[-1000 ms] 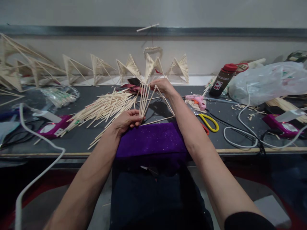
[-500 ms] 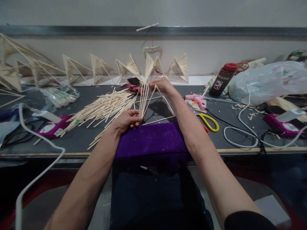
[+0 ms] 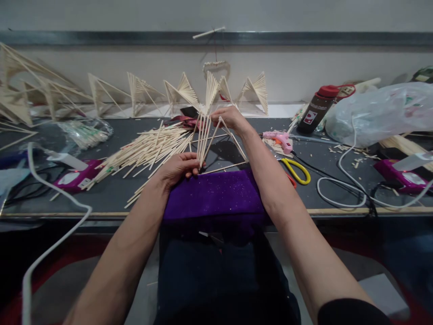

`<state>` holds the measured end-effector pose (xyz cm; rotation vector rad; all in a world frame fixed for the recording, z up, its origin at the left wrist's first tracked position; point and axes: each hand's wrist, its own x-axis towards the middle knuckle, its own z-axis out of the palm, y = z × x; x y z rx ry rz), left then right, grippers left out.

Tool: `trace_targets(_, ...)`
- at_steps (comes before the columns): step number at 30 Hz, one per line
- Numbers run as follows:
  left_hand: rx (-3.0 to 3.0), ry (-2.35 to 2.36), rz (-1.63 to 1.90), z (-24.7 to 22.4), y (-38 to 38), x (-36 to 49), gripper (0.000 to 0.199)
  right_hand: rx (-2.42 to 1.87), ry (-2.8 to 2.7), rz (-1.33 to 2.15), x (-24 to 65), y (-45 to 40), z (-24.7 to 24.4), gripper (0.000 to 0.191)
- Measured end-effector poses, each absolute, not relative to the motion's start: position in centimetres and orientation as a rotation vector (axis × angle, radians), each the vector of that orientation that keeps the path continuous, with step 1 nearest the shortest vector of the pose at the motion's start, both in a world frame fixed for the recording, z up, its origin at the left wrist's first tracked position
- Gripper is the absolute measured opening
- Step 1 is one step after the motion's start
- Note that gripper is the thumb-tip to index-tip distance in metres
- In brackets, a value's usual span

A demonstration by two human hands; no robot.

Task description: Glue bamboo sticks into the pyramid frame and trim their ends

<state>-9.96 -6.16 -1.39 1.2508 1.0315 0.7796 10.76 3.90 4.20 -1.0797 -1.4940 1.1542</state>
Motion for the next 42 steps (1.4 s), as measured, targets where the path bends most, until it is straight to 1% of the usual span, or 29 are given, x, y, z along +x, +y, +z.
trace_targets(23, 1.271, 1.035, 0.766, -2.04, -5.72, -10.11, 0.019, -1.06, -1.434, 1.169, 10.47, 3.63, 4.31, 0.011)
trace_targets(30, 1.261, 1.045, 0.758, -1.77, -5.83, -10.03, 0.02, -1.056, -1.405, 1.171, 10.42, 3.66, 4.16, 0.007)
trace_targets(33, 1.27, 1.043, 0.754, -1.7, -5.89, -10.01, 0.019, -1.045, -1.402, 1.164, 10.43, 3.96, 3.87, 0.008)
trace_targets(42, 1.254, 1.024, 0.776, -1.79, -5.87, -10.06, 0.014, -1.068, -1.533, 1.012, 10.52, 4.26, 3.74, 0.014)
